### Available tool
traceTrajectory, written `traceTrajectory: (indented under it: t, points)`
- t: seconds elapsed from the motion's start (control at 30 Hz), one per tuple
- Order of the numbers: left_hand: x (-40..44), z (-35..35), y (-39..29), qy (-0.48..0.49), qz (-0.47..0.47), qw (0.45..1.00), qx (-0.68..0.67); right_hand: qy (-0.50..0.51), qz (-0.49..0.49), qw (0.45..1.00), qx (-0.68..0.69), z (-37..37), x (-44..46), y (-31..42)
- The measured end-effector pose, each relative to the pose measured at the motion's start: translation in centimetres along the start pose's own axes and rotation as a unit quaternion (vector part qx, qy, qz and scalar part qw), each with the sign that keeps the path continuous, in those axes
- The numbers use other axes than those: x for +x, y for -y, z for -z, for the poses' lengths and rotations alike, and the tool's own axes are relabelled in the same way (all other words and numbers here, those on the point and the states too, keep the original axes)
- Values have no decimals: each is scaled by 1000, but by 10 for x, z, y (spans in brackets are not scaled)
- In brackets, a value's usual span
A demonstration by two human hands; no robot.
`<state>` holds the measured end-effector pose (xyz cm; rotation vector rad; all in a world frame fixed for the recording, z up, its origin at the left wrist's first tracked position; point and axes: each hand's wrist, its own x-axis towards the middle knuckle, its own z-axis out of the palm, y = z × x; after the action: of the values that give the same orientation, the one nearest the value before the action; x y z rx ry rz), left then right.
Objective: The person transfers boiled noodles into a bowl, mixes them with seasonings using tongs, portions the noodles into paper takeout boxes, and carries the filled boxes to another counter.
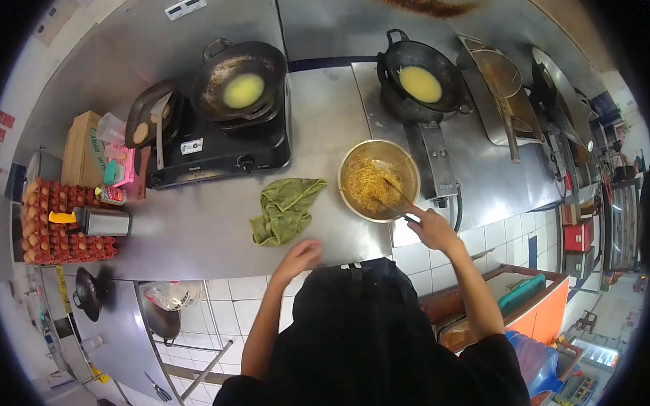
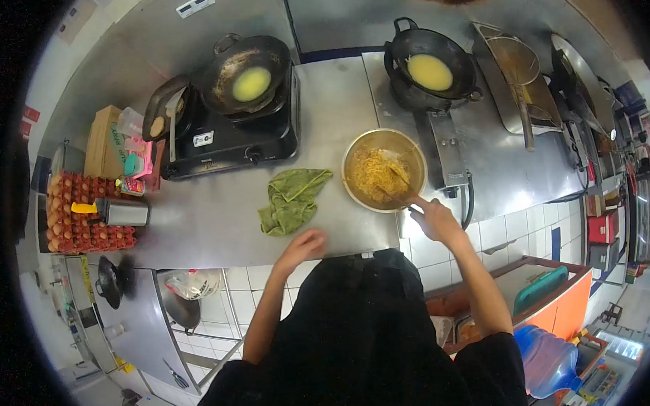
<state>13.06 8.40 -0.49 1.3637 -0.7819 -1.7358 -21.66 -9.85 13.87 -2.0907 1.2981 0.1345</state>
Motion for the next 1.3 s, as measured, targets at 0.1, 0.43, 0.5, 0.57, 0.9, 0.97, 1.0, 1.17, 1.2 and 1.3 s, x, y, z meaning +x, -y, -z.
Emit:
traceTrajectory:
  t: [0.1, 0.43, 0.5, 0.57, 0.9, 0.97, 1.0, 1.17, 1.2, 1.3]
  points:
    - [59, -50, -32, -12, -15, 1000, 16, -109, -38, 989, -96, -37, 20, 7]
    - [141, -129, -24, -168, -92, 975, -112, -75, -161, 804, 568, -47, 52, 4]
    - [122, -125, -34, -121, -78, 970, -194, -91, -184, 819, 537, -46, 43, 13]
    - [136, -113, 1, -113, -130, 964, -204, -161, -134, 924, 320, -62, 30, -11]
    - [125, -137, -31, -30, 21, 961, -276, -84, -65, 991, 80, -1, -10, 18]
    - [126, -139, -33, -18, 11, 959, -283, -65, -56, 995, 49, 10, 2, 33]
    - [126, -138, -34, -20, -6, 962, -273, -99, -4, 991, 91, -18, 24, -2]
    - [114, -122, -50, -32, 16, 979, -199, -116, -23, 990, 73, -53, 63, -2]
    - [109, -117, -53, -32, 19, 982, -185, -126, -57, 989, 56, -55, 53, 7]
    - [90, -132, -77, -22, 15, 994, -107, -114, -57, 991, 26, -55, 13, 5]
